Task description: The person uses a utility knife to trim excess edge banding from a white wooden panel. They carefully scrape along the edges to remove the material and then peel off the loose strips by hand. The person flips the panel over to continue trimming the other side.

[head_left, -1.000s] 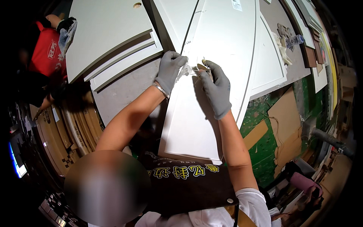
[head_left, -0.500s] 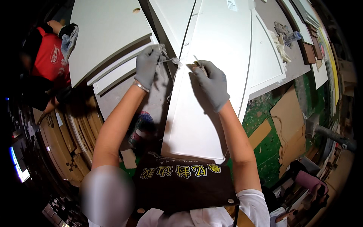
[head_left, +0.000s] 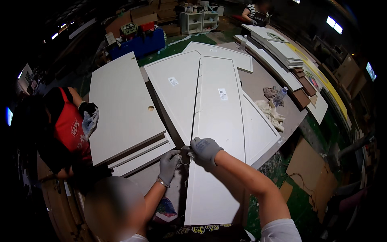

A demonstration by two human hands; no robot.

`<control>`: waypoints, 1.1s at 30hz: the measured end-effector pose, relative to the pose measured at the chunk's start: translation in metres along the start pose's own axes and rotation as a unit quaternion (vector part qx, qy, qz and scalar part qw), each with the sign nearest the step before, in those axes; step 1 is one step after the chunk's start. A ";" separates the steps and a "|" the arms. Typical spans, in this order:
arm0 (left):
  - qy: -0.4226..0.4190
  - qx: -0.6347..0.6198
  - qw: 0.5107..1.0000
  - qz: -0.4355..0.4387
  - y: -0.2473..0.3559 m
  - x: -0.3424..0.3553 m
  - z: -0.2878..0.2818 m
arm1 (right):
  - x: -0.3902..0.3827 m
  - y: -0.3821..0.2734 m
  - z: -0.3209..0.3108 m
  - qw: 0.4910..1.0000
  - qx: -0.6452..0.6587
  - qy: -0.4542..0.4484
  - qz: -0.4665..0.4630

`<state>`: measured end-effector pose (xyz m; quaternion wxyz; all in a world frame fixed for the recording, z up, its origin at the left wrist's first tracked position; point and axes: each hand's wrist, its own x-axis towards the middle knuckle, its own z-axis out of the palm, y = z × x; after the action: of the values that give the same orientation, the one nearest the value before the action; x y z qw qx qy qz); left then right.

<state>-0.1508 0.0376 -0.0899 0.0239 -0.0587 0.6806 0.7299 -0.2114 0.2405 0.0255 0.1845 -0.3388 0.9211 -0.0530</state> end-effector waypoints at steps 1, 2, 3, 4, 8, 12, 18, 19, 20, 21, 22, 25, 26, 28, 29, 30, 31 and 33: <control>0.001 -0.020 1.000 -0.013 -0.005 -0.003 -0.003 | 0.000 0.001 -0.002 1.000 0.002 0.001 -0.003; 0.000 -0.039 0.999 -0.025 -0.003 -0.005 0.000 | -0.001 0.004 -0.002 1.000 0.004 0.002 -0.005; -0.001 -0.059 0.998 -0.037 -0.001 -0.005 0.002 | -0.002 0.006 -0.001 1.000 0.006 0.004 -0.006; 0.003 -0.031 0.999 -0.007 0.000 -0.004 0.004 | 0.002 0.010 0.008 0.999 0.038 0.031 0.010; 0.022 0.047 0.998 -0.017 0.012 -0.001 0.008 | 0.014 0.020 0.030 0.977 0.125 0.162 0.061; -0.004 0.004 1.000 0.010 0.031 -0.009 0.011 | 0.017 0.036 0.043 0.924 0.235 0.294 0.063; -0.041 0.008 0.999 -0.001 0.026 -0.004 0.006 | 0.015 0.076 0.044 0.803 0.470 0.329 0.162; -0.044 0.006 0.999 0.011 0.022 -0.003 0.005 | 0.010 0.076 0.045 0.791 0.509 0.297 0.167; -0.039 0.006 0.999 0.010 0.026 -0.001 0.008 | 0.010 0.075 0.050 0.791 0.509 0.311 0.137; -0.034 0.007 0.999 0.008 0.030 0.001 0.011 | 0.009 0.073 0.056 0.790 0.509 0.325 0.107; -0.033 -0.003 0.999 0.004 0.030 0.002 0.011 | 0.006 0.072 0.061 0.802 0.512 0.291 0.099; -0.017 -0.030 0.999 -0.002 0.029 0.005 0.006 | 0.006 0.060 0.062 0.868 0.428 0.238 0.081; 0.001 -0.038 0.999 -0.002 0.029 0.002 0.003 | 0.003 0.045 0.047 0.896 0.369 0.229 0.092; 0.034 -0.071 0.997 -0.016 0.029 0.003 -0.002 | 0.003 0.034 0.035 0.935 0.260 0.219 0.104; 0.048 -0.085 0.995 -0.015 0.033 0.002 -0.006 | 0.004 0.033 0.033 0.947 0.236 0.196 0.099; 0.062 -0.098 0.993 -0.014 0.039 0.001 -0.009 | 0.006 0.033 0.030 0.957 0.212 0.173 0.094; 0.077 -0.112 0.991 -0.013 0.042 0.000 -0.010 | 0.008 0.035 0.030 0.967 0.189 0.150 0.088; 0.068 -0.071 0.995 0.001 0.042 -0.001 -0.012 | 0.015 0.038 0.034 0.966 0.181 0.169 0.071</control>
<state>-0.1539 0.0223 -0.0491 -0.0275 -0.1088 0.6273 0.7706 -0.2321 0.2608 -0.0185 0.0873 -0.2195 0.9357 -0.2619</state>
